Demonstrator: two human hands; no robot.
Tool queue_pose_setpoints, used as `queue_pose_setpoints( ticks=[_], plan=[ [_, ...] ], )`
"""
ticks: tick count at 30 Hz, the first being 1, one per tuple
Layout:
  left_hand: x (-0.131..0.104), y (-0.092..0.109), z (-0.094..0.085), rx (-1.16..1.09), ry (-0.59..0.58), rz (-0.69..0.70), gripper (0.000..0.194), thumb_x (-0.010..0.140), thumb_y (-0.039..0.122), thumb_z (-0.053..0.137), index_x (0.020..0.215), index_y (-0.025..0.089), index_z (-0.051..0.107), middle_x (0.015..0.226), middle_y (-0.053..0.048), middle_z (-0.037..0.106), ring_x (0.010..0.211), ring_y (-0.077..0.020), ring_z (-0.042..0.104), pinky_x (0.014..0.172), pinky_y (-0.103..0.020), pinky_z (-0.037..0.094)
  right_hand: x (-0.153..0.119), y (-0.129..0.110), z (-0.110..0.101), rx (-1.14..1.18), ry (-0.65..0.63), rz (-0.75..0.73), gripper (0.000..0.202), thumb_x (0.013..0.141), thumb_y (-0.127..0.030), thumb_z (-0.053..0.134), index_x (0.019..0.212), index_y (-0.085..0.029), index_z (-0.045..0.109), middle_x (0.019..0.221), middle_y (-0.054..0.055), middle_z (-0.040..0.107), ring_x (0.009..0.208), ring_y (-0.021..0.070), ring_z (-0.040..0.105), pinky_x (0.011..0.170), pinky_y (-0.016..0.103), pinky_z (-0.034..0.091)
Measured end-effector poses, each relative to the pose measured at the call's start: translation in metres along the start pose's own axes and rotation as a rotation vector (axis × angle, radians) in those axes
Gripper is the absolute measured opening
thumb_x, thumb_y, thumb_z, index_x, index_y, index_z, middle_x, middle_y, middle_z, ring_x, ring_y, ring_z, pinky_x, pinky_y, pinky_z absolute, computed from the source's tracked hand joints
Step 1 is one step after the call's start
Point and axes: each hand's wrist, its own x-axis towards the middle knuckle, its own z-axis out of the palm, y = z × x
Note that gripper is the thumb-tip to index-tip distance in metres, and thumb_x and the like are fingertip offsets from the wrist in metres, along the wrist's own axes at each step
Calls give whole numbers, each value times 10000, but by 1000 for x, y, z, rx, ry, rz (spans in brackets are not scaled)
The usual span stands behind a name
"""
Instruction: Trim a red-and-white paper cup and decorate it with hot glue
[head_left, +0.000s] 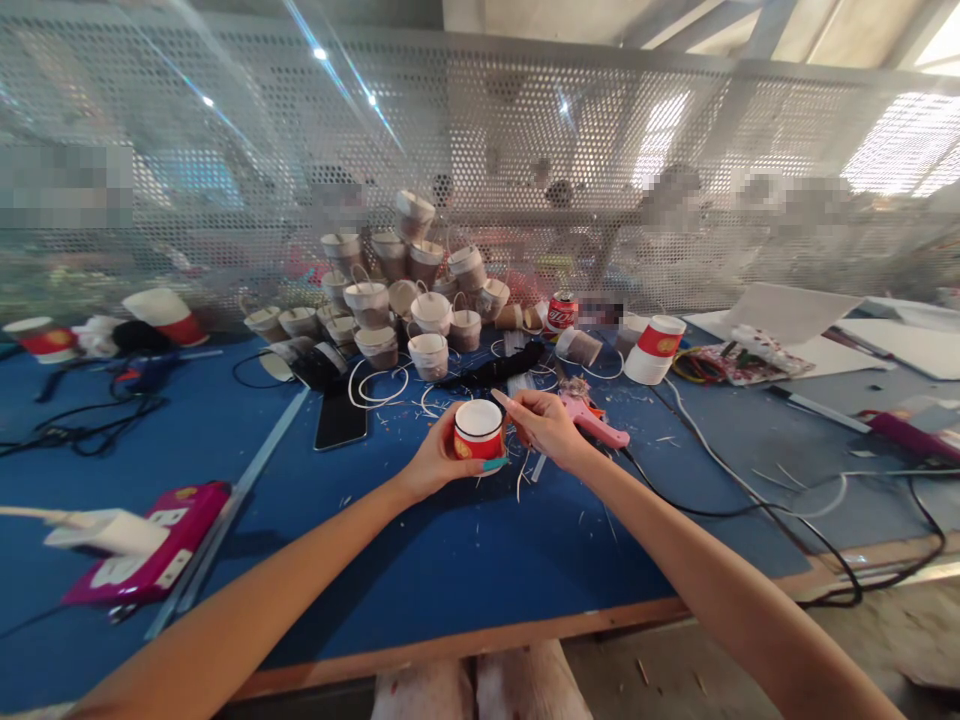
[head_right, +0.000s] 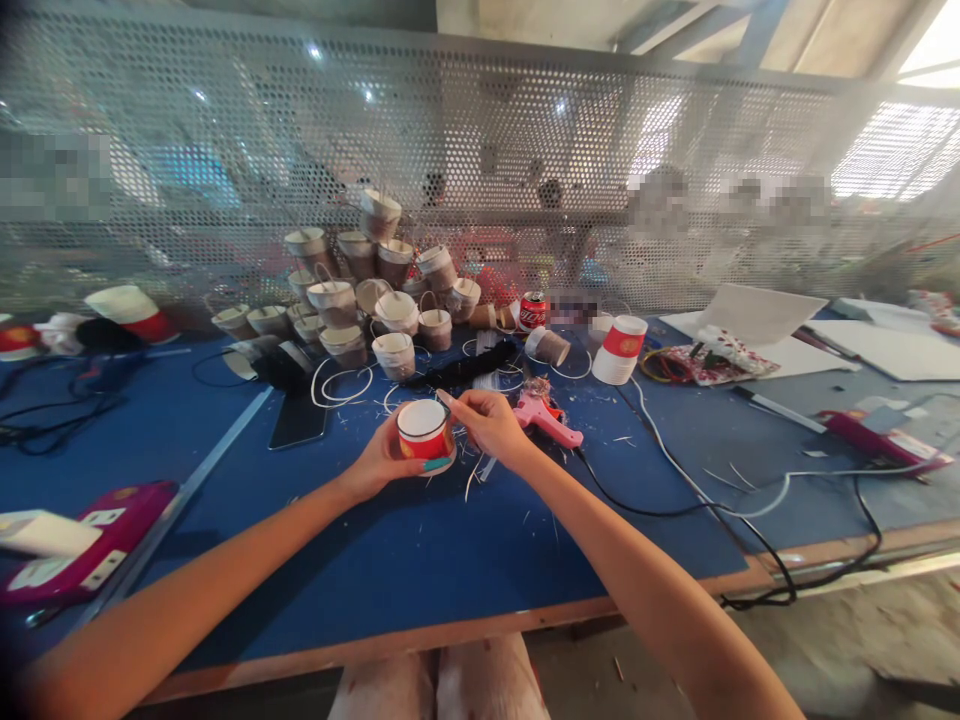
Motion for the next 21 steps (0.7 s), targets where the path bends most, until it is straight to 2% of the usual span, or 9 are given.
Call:
queue_pose_setpoints(
  ticks=[6,21],
  plan=[
    [1,2,2,24,-20,21,629,479,189,828,1030,187,524,973,-27,615,938,-208,568,869,-354,439,0,1,0,-40,-6,-12,490,638,-645,626,540,-198,449,358,-91,385,286,38,298,290,185,214],
    [0,4,3,38,-41,17,661,471,249,845,1045,190,522,970,-33,610,935,-216,573,877,-363,439,0,13,0,-172,8,-131,472,726,-636,554,594,-192,465,448,-80,374,360,51,323,350,200,236]
  ],
)
